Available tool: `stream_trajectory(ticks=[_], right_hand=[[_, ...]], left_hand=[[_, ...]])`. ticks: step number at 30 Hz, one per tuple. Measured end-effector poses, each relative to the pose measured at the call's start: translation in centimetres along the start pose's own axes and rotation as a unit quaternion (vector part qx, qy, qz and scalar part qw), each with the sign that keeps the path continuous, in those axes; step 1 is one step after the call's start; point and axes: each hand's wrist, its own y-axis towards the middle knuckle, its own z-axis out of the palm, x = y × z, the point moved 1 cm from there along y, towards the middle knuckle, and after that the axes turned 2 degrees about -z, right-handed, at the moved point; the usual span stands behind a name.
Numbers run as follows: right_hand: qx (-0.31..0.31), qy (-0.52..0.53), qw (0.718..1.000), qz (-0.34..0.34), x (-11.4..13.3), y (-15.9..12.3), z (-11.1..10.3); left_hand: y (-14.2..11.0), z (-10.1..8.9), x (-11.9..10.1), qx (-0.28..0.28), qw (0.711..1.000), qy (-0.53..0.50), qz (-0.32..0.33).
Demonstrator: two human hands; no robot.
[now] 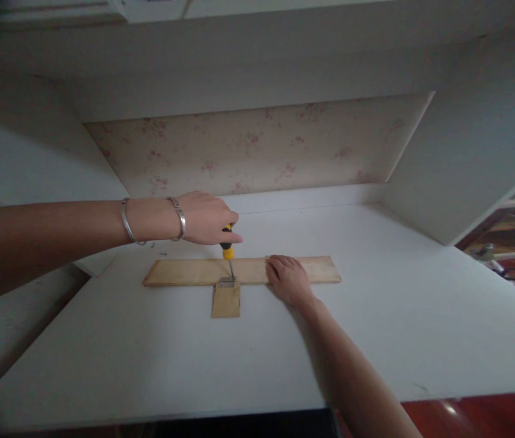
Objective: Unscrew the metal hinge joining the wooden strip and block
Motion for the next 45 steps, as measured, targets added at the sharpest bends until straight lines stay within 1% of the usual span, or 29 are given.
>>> stream_trajectory(ticks=[2,4,5,7,9,10,11,13,15,17,19,24,25,26,27,28,31,32,33,35,39,41,42,43,45], right_hand=[[-0.001,0.0,1.0,-0.001,-0.1,0.0,0.0],[-0.002,-0.001,1.0,0.0,-0.1,0.0,0.0],[-0.002,-0.001,1.0,0.001,-0.1,0.0,0.0],[-0.003,-0.002,1.0,0.0,-0.2,0.0,0.1],[-0.004,0.0,1.0,-0.003,-0.2,0.0,0.1],[-0.004,0.002,1.0,-0.004,-0.2,0.0,0.1],[-0.003,0.002,1.0,-0.004,-0.2,0.0,0.2],[0.001,0.002,1.0,-0.003,-0.3,0.0,0.2],[0.003,0.0,1.0,-0.002,-0.3,0.0,0.2],[0.003,-0.002,1.0,-0.001,-0.2,0.1,0.2],[0.002,-0.004,1.0,0.0,-0.1,0.1,0.1],[-0.003,-0.005,1.0,-0.003,0.2,0.1,-0.1],[-0.004,-0.006,1.0,-0.004,0.2,0.0,-0.1],[-0.004,-0.006,1.0,-0.005,0.1,0.0,-0.1],[-0.005,-0.008,1.0,-0.006,0.1,0.0,0.0],[-0.006,-0.009,1.0,-0.007,0.1,0.0,0.0],[-0.01,-0.013,1.0,-0.008,0.0,-0.1,0.2],[-0.011,-0.014,1.0,-0.009,-0.1,-0.1,0.2],[-0.011,-0.014,1.0,-0.009,-0.1,-0.2,0.3],[-0.009,-0.014,1.0,-0.009,-0.1,-0.2,0.3],[-0.008,-0.011,1.0,-0.008,-0.1,-0.1,0.2],[-0.006,-0.007,1.0,-0.008,0.0,-0.1,0.1],[-0.006,-0.006,1.0,-0.007,0.0,0.0,0.1],[-0.005,-0.005,1.0,-0.006,0.0,0.0,0.1],[-0.005,-0.005,1.0,-0.005,0.1,0.0,0.0]], left_hand=[[-0.2,0.0,-0.1,0.005,0.999,-0.01,0.052],[-0.4,-0.1,-0.2,0.03,0.994,-0.014,0.107],[-0.4,-0.1,-0.3,0.041,0.992,-0.013,0.115],[-0.3,0.0,-0.3,0.041,0.995,-0.006,0.087],[0.1,0.3,-0.2,0.021,0.999,0.001,0.036],[0.2,0.4,-0.2,0.01,1.0,0.002,0.019],[0.4,0.6,-0.1,0.003,1.0,0.002,0.016],[0.6,0.7,0.0,0.006,0.999,-0.003,0.049],[0.6,0.7,0.2,0.028,0.994,-0.008,0.102],[0.5,0.6,0.4,0.045,0.991,-0.006,0.123],[0.6,0.6,0.6,0.043,0.994,-0.001,0.098],[1.4,0.9,0.5,-0.01,1.0,0.015,-0.025],[1.5,0.9,0.5,-0.019,0.999,0.015,-0.046],[1.6,0.8,0.5,-0.022,0.998,0.011,-0.053],[1.6,0.6,0.5,-0.017,0.999,0.002,-0.042],[1.6,0.4,0.6,-0.005,1.0,-0.008,-0.014],[1.1,-0.2,0.7,0.037,0.994,-0.031,0.103],[0.9,-0.3,0.7,0.043,0.991,-0.032,0.125],[0.8,-0.4,0.8,0.043,0.99,-0.029,0.133],[0.6,-0.4,0.8,0.033,0.993,-0.022,0.113],[0.3,0.0,0.4,0.008,1.0,-0.008,0.007],[0.1,0.0,0.1,-0.005,1.0,-0.005,-0.017],[-0.1,0.0,0.0,-0.009,1.0,-0.007,-0.01],[-0.2,0.0,-0.1,-0.006,1.0,-0.01,0.011],[-0.5,-0.3,-0.2,0.011,0.997,-0.014,0.071]])
